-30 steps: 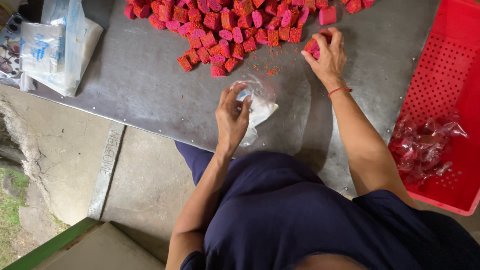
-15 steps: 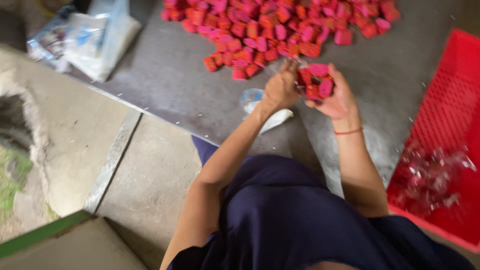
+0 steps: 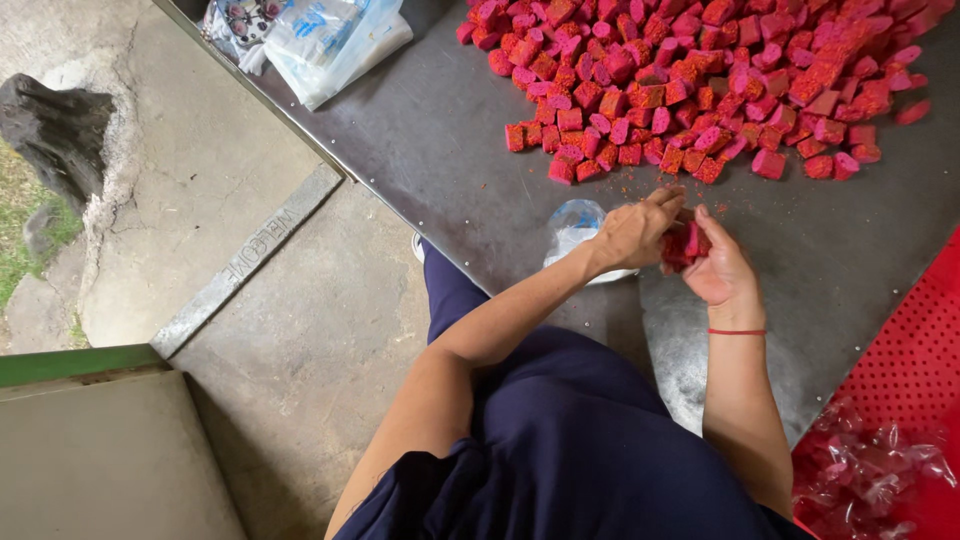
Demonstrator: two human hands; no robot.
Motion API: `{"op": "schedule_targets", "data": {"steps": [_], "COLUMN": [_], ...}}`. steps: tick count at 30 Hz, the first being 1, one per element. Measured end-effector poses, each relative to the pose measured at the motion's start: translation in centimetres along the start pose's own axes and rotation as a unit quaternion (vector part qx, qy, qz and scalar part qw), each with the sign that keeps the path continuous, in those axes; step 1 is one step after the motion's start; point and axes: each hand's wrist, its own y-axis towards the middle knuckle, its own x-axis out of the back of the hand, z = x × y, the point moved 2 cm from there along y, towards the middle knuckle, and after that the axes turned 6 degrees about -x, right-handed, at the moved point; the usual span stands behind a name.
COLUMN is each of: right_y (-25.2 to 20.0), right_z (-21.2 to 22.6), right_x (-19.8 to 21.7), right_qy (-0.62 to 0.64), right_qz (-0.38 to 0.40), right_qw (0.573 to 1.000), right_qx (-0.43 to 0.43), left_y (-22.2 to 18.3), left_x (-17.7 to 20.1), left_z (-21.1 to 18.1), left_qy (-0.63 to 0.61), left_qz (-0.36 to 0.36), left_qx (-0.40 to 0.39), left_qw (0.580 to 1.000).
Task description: The person puts red textured items into small plastic bags by hand and places the filled bags into a red crate.
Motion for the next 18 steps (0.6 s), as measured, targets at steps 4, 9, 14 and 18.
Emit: {"op": "schedule_targets", "data": {"steps": [4,9,14,18], "right_y": [-1.3,-0.8,-1.0,-3.9], "right_z": [1.5,1.2,1.1,3.8], "right_x": [-2.8,-4.4,-6.7,-10.3], "right_qy": [0.035,-0.096,-0.653,-0.666], "right_qz": [-0.03,-0.03,-0.239,-0.185], "right_qw": [0.999,0.994,0.696,0.657], "right_qx": [0.017,0.048,0.179,0.302], "left_y": [-0.4,-0.5,0.7,2.8], "left_x": [0.9,0.4,0.5,2.5], "left_z": [-0.6,-0.5,-0.1,1.2], "left_qy": [-0.005,-0.029,-0.053,-0.082], "left_qz": [0.035,-0.077,-0.106,-0.104], "left_qx": [0.066,0.039,0.048,0.026], "left_qw": [0.997,0.996,0.992,0.991]}}
